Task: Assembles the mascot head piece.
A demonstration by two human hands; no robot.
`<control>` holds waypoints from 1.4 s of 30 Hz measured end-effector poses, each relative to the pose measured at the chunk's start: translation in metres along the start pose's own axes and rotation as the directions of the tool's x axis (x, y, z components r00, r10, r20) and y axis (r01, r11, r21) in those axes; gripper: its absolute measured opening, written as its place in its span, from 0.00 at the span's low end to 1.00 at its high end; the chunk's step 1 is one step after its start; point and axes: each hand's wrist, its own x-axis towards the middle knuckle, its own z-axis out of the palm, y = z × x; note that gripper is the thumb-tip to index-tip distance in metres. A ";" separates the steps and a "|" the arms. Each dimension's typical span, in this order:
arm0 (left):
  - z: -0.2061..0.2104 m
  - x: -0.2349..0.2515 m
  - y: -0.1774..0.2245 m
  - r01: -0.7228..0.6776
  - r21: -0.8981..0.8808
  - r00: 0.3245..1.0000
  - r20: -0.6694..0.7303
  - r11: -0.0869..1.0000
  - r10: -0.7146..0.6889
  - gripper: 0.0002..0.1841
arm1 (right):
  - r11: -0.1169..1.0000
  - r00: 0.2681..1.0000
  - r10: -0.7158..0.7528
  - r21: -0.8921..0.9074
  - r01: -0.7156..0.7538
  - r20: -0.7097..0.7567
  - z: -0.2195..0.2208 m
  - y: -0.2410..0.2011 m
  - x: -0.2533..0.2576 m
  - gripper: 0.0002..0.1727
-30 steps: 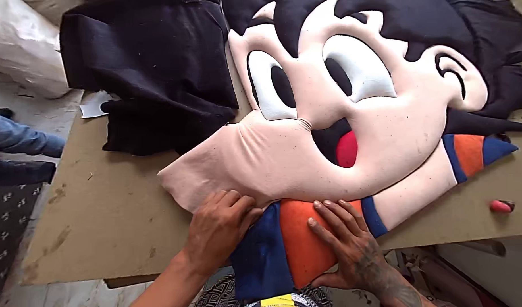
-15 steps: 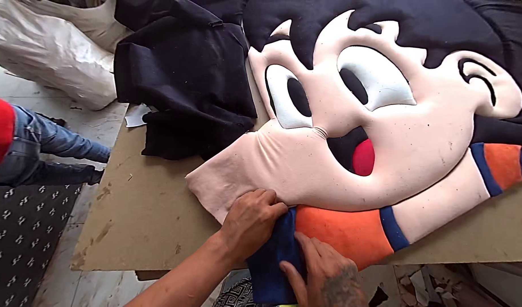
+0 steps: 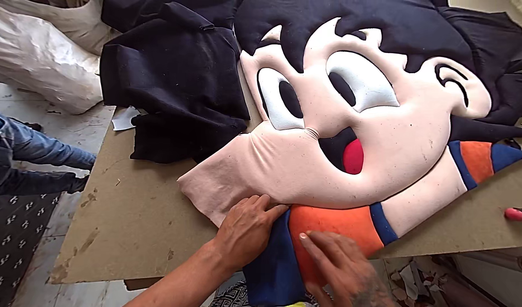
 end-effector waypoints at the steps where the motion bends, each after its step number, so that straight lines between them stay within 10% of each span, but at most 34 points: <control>1: -0.001 -0.003 0.003 0.039 -0.035 0.999 -0.008 0.999 -0.040 0.20 | 0.999 0.998 -0.045 -0.004 0.045 0.046 -0.006 0.018 -0.007 0.46; 6: -0.007 -0.009 0.026 0.227 -0.080 0.972 0.086 0.971 -0.220 0.34 | 0.984 0.986 -0.162 -0.086 0.158 -0.045 0.025 0.078 -0.016 0.72; 17: -0.004 -0.012 0.025 0.403 -0.238 0.909 0.212 0.884 -0.358 0.38 | 0.982 0.939 -0.174 -0.129 0.141 -0.298 0.057 0.085 -0.011 0.61; 29: -0.039 0.014 0.012 0.378 -0.183 0.736 0.654 0.907 -0.175 0.50 | 0.987 0.921 -0.160 -0.083 0.140 -0.354 0.056 0.088 -0.011 0.60; 37: -0.026 -0.001 0.045 0.436 0.040 0.835 0.354 0.899 -0.421 0.47 | 0.986 0.926 -0.155 -0.113 0.123 -0.344 0.057 0.086 -0.012 0.59; 42: -0.003 -0.013 0.040 0.488 -0.145 0.862 0.232 0.861 -0.450 0.42 | 0.983 0.949 -0.152 -0.147 0.114 -0.275 0.054 0.081 -0.010 0.57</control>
